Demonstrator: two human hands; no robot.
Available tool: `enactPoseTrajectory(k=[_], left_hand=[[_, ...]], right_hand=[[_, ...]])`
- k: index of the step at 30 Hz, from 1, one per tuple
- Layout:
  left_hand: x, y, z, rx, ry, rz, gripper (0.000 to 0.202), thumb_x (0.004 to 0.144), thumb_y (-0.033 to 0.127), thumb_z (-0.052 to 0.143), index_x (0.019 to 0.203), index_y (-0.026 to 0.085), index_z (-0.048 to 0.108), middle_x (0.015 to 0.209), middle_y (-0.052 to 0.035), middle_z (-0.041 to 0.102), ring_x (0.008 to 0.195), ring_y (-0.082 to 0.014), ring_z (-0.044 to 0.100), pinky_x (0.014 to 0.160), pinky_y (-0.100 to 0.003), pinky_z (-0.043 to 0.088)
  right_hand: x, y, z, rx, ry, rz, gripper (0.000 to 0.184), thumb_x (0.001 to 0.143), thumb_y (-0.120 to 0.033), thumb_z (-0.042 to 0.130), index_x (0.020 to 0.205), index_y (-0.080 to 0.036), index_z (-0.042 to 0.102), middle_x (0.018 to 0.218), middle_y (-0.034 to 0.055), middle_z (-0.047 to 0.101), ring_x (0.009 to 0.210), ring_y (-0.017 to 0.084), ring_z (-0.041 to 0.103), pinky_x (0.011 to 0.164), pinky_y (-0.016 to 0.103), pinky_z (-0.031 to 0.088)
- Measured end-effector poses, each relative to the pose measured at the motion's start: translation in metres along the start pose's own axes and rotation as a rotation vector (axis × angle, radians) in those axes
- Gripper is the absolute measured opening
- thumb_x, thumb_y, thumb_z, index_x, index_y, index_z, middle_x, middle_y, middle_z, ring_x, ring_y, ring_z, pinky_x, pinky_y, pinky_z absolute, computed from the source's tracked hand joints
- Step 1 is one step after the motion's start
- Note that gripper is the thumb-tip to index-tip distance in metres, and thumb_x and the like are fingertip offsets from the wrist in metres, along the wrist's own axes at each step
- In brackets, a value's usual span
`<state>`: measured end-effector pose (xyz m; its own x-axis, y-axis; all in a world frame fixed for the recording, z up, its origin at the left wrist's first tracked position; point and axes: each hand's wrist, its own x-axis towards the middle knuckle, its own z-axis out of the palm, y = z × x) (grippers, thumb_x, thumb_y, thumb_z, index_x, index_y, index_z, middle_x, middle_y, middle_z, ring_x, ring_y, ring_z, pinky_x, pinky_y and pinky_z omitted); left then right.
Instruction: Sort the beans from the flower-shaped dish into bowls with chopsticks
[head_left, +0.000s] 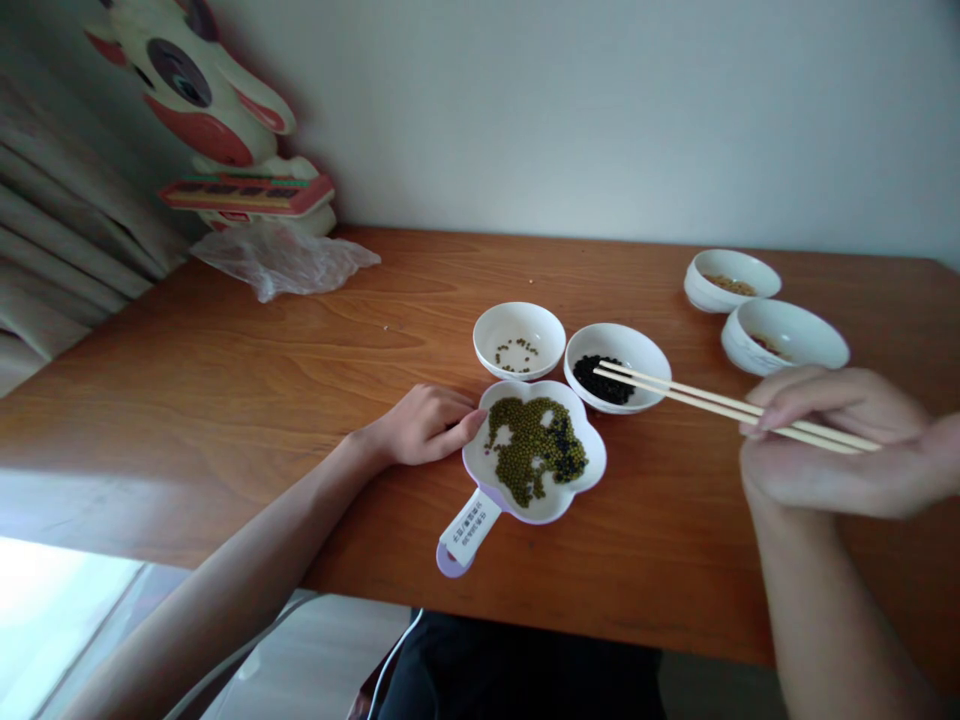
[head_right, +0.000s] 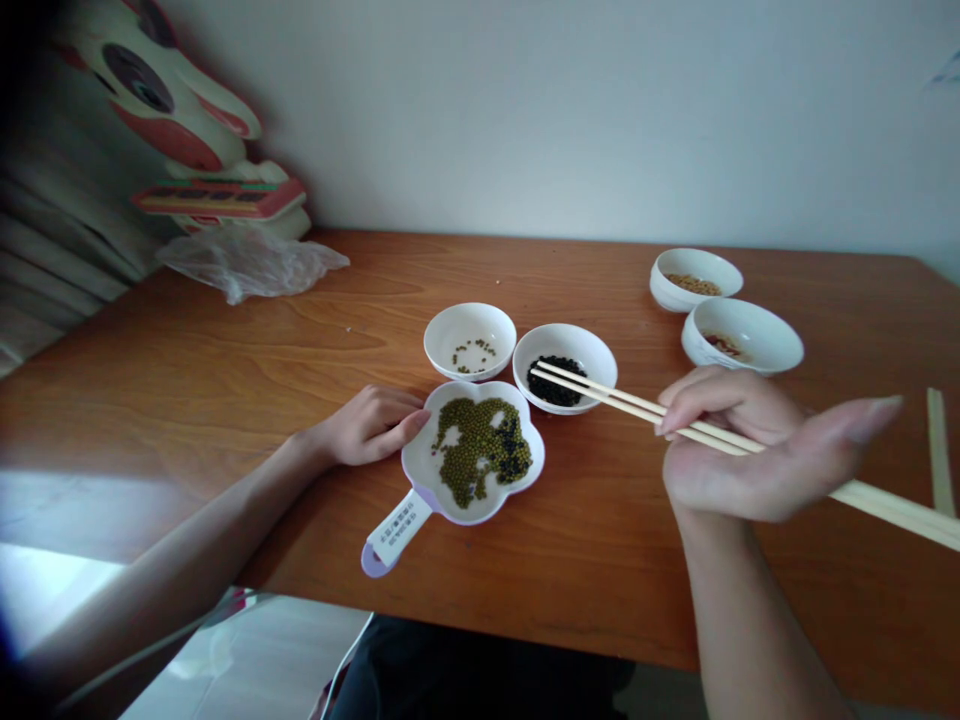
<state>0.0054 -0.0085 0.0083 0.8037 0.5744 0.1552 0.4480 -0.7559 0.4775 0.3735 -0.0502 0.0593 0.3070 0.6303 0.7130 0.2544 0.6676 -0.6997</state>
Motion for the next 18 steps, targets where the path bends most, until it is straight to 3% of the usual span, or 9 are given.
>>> enactPoseTrajectory(k=[4, 8, 14, 18], left_hand=[[0.000, 0.000, 0.000, -0.004, 0.004, 0.004, 0.050, 0.110, 0.033, 0.033, 0.065, 0.017, 0.049, 0.070, -0.0043, 0.061, 0.062, -0.0119, 0.053, 0.062, -0.026, 0.040], [-0.001, -0.001, 0.001, -0.022, 0.000, 0.005, 0.048, 0.110, 0.032, 0.034, 0.067, 0.017, 0.049, 0.071, -0.0040, 0.060, 0.063, -0.0120, 0.054, 0.062, -0.026, 0.039], [0.000, -0.001, 0.000, -0.066, -0.017, 0.011, 0.046, 0.110, 0.031, 0.034, 0.068, 0.018, 0.047, 0.070, -0.0038, 0.060, 0.062, -0.0122, 0.054, 0.062, -0.027, 0.039], [0.000, 0.000, 0.000, -0.072, -0.015, 0.005, 0.047, 0.110, 0.031, 0.034, 0.067, 0.018, 0.047, 0.070, -0.0043, 0.060, 0.062, -0.0126, 0.054, 0.062, -0.027, 0.040]], right_hand=[[0.001, 0.007, 0.001, -0.019, 0.047, -0.023, 0.071, 0.104, -0.060, 0.024, 0.054, -0.023, 0.060, 0.048, 0.0067, 0.047, 0.047, 0.019, 0.050, 0.052, 0.037, 0.033], [0.004, -0.003, 0.006, 0.087, -0.044, 0.138, 0.072, 0.106, -0.058, 0.021, 0.055, -0.024, 0.060, 0.047, 0.0053, 0.045, 0.046, 0.019, 0.049, 0.050, 0.037, 0.030], [-0.001, -0.013, 0.015, 0.230, -0.493, 0.467, 0.074, 0.103, -0.065, 0.027, 0.053, -0.023, 0.061, 0.046, 0.0049, 0.049, 0.047, 0.017, 0.047, 0.051, 0.038, 0.029], [-0.014, -0.010, 0.018, 0.162, -0.714, 0.549, 0.077, 0.102, -0.070, 0.022, 0.055, -0.023, 0.061, 0.051, 0.0040, 0.052, 0.051, 0.017, 0.048, 0.057, 0.037, 0.032]])
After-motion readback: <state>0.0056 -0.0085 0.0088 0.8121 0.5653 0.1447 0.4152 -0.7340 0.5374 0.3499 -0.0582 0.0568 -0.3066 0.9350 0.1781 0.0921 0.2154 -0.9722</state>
